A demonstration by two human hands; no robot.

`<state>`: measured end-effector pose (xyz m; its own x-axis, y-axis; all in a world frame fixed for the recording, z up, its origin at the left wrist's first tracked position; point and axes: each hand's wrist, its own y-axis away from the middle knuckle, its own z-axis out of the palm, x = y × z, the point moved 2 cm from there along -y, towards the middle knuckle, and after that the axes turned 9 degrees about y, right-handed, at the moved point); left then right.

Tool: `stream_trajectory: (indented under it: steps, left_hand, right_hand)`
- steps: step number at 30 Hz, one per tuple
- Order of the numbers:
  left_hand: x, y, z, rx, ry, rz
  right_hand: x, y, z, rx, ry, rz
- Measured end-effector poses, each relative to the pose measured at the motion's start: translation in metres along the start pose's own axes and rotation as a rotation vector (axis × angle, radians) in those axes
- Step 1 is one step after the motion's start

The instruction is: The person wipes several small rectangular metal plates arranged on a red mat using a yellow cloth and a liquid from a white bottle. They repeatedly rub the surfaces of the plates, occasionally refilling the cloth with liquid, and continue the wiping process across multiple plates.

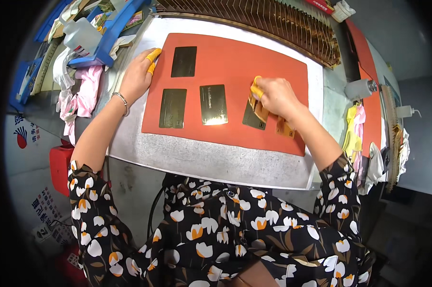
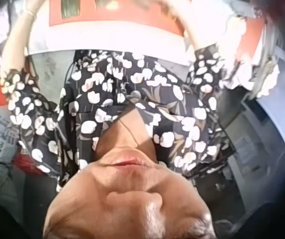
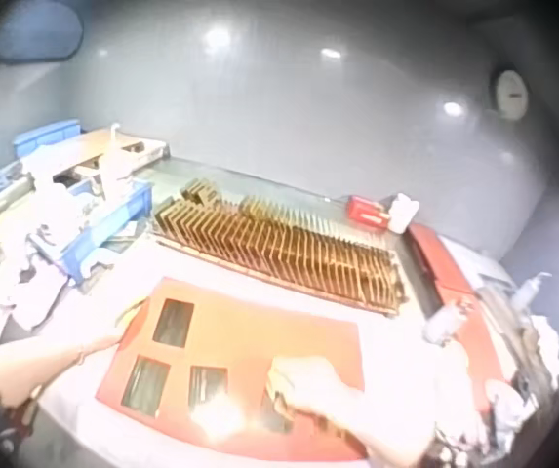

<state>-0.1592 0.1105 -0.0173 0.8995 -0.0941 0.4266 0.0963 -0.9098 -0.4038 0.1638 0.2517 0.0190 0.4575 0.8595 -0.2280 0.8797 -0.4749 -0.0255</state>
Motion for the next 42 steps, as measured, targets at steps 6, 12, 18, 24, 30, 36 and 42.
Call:
stream_trajectory:
  steps: [6, 12, 18, 24, 30, 36, 42]
  left_hand:
    - [0.000, 0.001, -0.002, 0.015, 0.009, 0.009]
    - [-0.004, 0.000, 0.000, 0.042, 0.029, 0.015]
    - [0.000, 0.008, -0.011, 0.043, 0.118, -0.054]
    - [0.003, 0.029, -0.088, 0.727, -0.050, 0.118]
    - [-0.075, 0.018, -0.126, 0.931, 0.210, -0.288]
    - [-0.061, -0.006, -0.141, 0.800, 0.437, -0.511]
    - [-0.091, 0.005, -0.133, 0.875, 0.218, -0.490]
  right_hand:
    - [-0.008, 0.013, 0.003, 0.019, 0.037, -0.025]
    - [-0.015, 0.022, 0.010, 0.088, 0.041, -0.169]
    - [0.017, -0.010, -0.027, 0.083, -0.242, 0.124]
    - [-0.031, -0.064, -0.079, 0.165, -0.959, 0.148]
    - [-0.116, -0.181, -0.092, 0.078, -1.364, -0.087]
    - [-0.189, -0.287, -0.071, 0.015, -1.759, -0.135]
    - [-0.241, -0.305, -0.060, -0.134, -1.829, -0.232]
